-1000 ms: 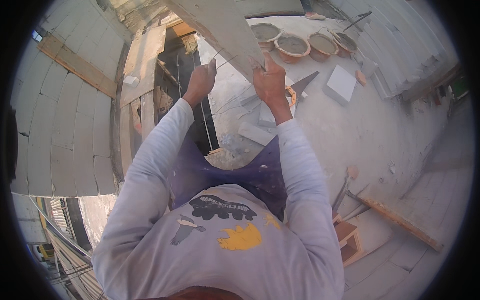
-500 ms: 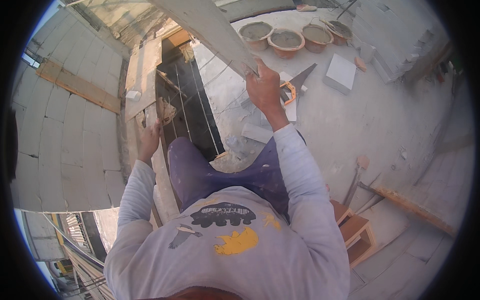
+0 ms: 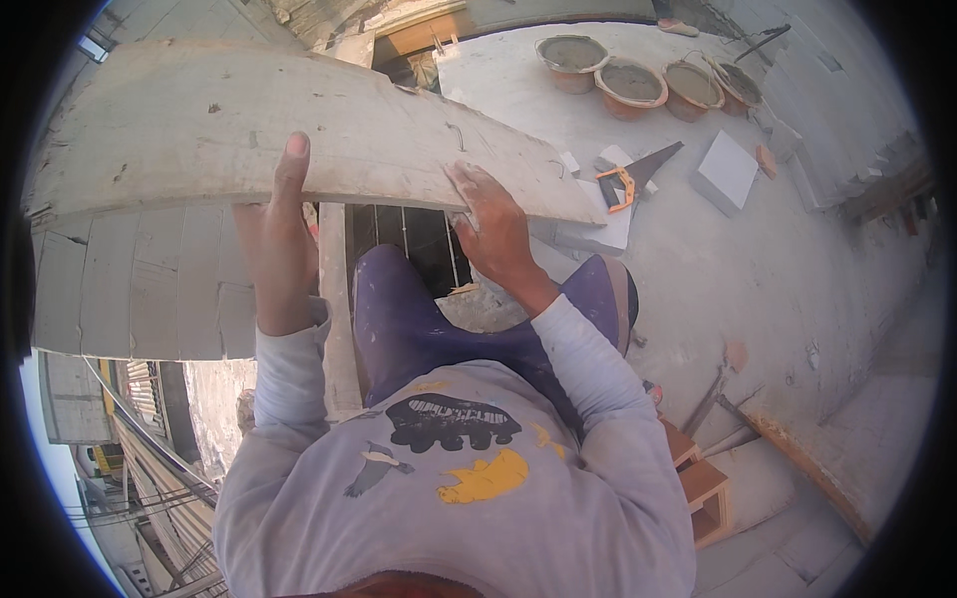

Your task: The person uses a hammer and chisel to break a ceramic tile on a wooden board, then handles a metal wire and a large curved tile piece. The person works on a rooftop construction site with buckets of cement and other materials nearby.

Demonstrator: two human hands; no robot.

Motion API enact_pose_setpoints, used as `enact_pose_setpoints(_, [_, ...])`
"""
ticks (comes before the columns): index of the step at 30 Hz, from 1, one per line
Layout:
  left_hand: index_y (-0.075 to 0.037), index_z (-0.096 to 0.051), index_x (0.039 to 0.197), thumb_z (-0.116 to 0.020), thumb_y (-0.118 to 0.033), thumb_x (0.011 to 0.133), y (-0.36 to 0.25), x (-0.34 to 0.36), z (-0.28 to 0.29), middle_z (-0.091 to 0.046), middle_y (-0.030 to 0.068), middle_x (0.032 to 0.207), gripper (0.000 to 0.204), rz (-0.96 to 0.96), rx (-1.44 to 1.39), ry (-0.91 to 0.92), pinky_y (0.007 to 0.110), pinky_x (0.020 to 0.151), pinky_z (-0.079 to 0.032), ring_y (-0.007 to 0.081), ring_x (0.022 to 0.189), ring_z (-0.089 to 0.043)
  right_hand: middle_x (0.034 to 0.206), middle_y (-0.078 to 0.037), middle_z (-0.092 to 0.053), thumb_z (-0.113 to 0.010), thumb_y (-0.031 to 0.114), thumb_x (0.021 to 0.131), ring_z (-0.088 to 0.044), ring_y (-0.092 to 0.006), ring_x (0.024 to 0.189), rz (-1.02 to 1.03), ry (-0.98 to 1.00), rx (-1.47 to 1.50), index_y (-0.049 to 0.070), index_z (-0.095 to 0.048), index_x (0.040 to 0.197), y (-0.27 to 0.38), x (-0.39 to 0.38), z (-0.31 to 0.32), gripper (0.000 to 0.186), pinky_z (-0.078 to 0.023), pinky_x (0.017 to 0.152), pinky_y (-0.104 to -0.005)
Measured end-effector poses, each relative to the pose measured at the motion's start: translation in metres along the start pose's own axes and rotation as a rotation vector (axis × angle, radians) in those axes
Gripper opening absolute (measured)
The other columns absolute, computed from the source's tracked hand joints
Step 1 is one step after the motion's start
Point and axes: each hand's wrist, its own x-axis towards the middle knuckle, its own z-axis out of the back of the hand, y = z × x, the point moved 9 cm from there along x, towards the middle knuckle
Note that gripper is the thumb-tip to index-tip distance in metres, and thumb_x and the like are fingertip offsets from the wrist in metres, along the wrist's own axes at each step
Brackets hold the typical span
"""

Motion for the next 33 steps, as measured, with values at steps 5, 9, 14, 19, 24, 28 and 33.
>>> enact_pose_setpoints(5, [0.01,-0.041,0.139,-0.065,-0.008,0.093,0.082,-0.025,0.074,-0.052,0.0164,0.135,0.054,0.162,-0.038,-0.161,0.035,0.106,-0.041,0.0211,0.124,-0.051,0.161,-0.027,-0.025,-0.043,0.045,0.105,-0.027,-0.0356,0.15,-0.132,0.37,0.205,-0.006,-0.019,0.155,-0.034,0.017,-0.049,0.076,-0.022,0.123,-0.0406])
enact_pose_setpoints(9, [0.008,-0.041,0.14,-0.063,-0.002,0.093,0.108,-0.037,0.088,-0.052,0.0144,0.133,0.053,0.293,-0.332,-0.248,0.033,0.104,-0.043,0.0202,0.122,-0.051,0.16,-0.027,-0.026,-0.04,0.042,0.106,-0.025,-0.0355,0.151,-0.179,0.496,0.047,-0.008,-0.021,0.155,-0.054,0.029,-0.102,0.072,-0.019,0.124,-0.0393])
enact_pose_setpoints(14, [0.005,-0.047,0.134,-0.065,-0.001,0.091,0.151,-0.066,0.118,-0.056,0.0103,0.126,0.046,0.396,-0.347,-0.323,0.031,0.101,-0.044,0.0171,0.117,-0.054,0.158,-0.029,-0.03,-0.04,0.036,0.105,-0.026,-0.0366,0.15,-0.21,0.497,0.079,-0.009,-0.025,0.153,-0.06,0.018,-0.134,0.068,-0.019,0.124,-0.0396])
enact_pose_setpoints(19, [0.005,-0.053,0.127,-0.064,0.0,0.091,0.186,-0.084,0.137,-0.059,0.0079,0.121,0.037,0.459,-0.386,-0.363,0.031,0.099,-0.045,0.0159,0.113,-0.056,0.156,-0.028,-0.034,-0.045,0.024,0.103,-0.032,-0.0379,0.147,-0.185,0.345,0.113,-0.01,-0.029,0.151,-0.065,0.011,-0.143,0.061,-0.025,0.122,-0.0404])
enact_pose_setpoints(24, [0.002,-0.059,0.122,-0.062,0.003,0.091,0.189,-0.094,0.153,-0.063,0.0114,0.118,0.031,0.249,-0.016,-0.233,0.037,0.099,-0.047,0.0218,0.108,-0.06,0.152,-0.026,-0.042,-0.047,0.018,0.103,-0.041,-0.0374,0.142,-0.284,0.323,0.134,-0.004,-0.033,0.152,-0.063,0.008,-0.164,0.055,-0.032,0.118,-0.0379])
enact_pose_setpoints(28, [-0.006,-0.063,0.121,-0.062,0.004,0.091,0.193,-0.096,0.16,-0.067,0.017,0.113,0.032,0.15,0.268,-0.198,0.045,0.101,-0.047,0.0323,0.106,-0.065,0.153,-0.03,-0.036,-0.046,0.016,0.101,-0.036,-0.0396,0.144,-0.231,0.36,0.175,-0.008,-0.029,0.151,-0.058,0.006,-0.182,0.058,-0.03,0.119,-0.0406])
enact_pose_setpoints(33, [-0.009,-0.064,0.122,-0.065,0.003,0.092,0.234,-0.115,0.175,-0.068,0.0192,0.115,0.032,0.235,0.108,-0.249,0.049,0.102,-0.047,0.0368,0.11,-0.065,0.157,-0.03,-0.029,-0.045,0.013,0.099,-0.026,-0.044,0.148,-0.062,0.472,-0.001,-0.01,-0.025,0.152,-0.057,-0.008,-0.202,0.061,-0.028,0.121,-0.0433])
